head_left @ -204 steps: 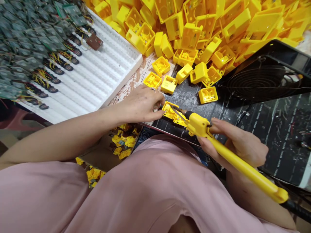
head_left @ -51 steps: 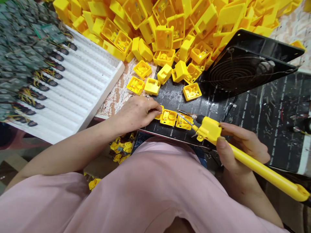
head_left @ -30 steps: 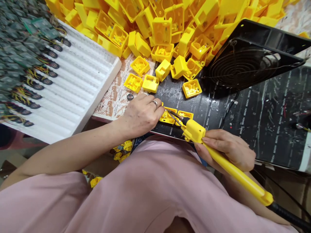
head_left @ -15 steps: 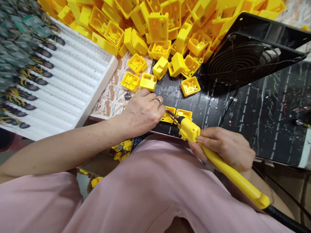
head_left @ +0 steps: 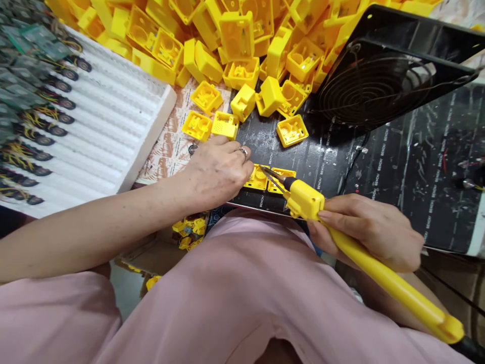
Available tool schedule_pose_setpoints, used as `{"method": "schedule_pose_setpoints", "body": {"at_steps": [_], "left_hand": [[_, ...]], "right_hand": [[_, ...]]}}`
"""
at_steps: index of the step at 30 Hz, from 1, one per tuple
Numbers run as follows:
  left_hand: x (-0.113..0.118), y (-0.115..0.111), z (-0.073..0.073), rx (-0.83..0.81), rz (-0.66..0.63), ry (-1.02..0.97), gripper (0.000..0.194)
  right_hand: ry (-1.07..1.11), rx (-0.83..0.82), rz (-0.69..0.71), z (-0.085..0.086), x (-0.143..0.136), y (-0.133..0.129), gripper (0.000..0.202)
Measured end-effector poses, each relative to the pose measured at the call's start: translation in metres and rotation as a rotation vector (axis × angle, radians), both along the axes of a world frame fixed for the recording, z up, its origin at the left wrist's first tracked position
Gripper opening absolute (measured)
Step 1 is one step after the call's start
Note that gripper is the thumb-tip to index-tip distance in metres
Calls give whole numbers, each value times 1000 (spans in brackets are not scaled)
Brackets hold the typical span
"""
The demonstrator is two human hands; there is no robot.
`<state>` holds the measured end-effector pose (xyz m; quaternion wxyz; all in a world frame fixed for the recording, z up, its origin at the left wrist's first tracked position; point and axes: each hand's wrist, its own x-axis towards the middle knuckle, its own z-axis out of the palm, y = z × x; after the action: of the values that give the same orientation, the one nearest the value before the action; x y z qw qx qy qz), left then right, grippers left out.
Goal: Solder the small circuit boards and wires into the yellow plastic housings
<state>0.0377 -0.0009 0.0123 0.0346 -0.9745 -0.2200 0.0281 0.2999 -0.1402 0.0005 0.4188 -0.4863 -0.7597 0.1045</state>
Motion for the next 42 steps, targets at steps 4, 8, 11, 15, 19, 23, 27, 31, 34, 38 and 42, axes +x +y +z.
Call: {"method": "schedule_pose_setpoints", "body": {"at_steps": [4, 8, 11, 15, 19, 23, 27, 31, 34, 38, 42], "left_hand": [[1, 1, 0, 63, -34, 56, 36], [1, 3, 1, 53, -34, 78, 35], [2, 3, 2, 23, -18, 95, 35], [2, 3, 3, -15, -5, 65, 35], [-2, 5, -1, 6, -13, 54, 34], [-15, 5, -6, 78, -44, -107, 32], [-25, 0, -13, 58, -38, -305, 28], [-26, -6, -17, -128, 53, -266, 28], [-23, -7, -18, -176, 87, -223, 29], [-21, -6, -16, -167, 95, -174, 33], [-19, -7, -14, -180, 99, -154, 31]], "right_hand": [[-41, 100, 65, 0, -2, 2, 20], [-48, 80, 49, 4, -4, 5, 28], [-63, 103, 25, 4, -3, 5, 36], [-30, 53, 5, 0, -1, 2, 42], [-46, 90, 8, 0, -1, 3, 35], [-74, 94, 6, 2, 4, 3, 35], [-87, 56, 33, 2, 11, 0, 40], [35, 38, 160, 1, 12, -1, 29], [60, 38, 204, -1, 8, -2, 20], [19, 48, 193, -2, 4, 1, 22], [-59, 81, 214, 0, 1, 5, 14]]}}
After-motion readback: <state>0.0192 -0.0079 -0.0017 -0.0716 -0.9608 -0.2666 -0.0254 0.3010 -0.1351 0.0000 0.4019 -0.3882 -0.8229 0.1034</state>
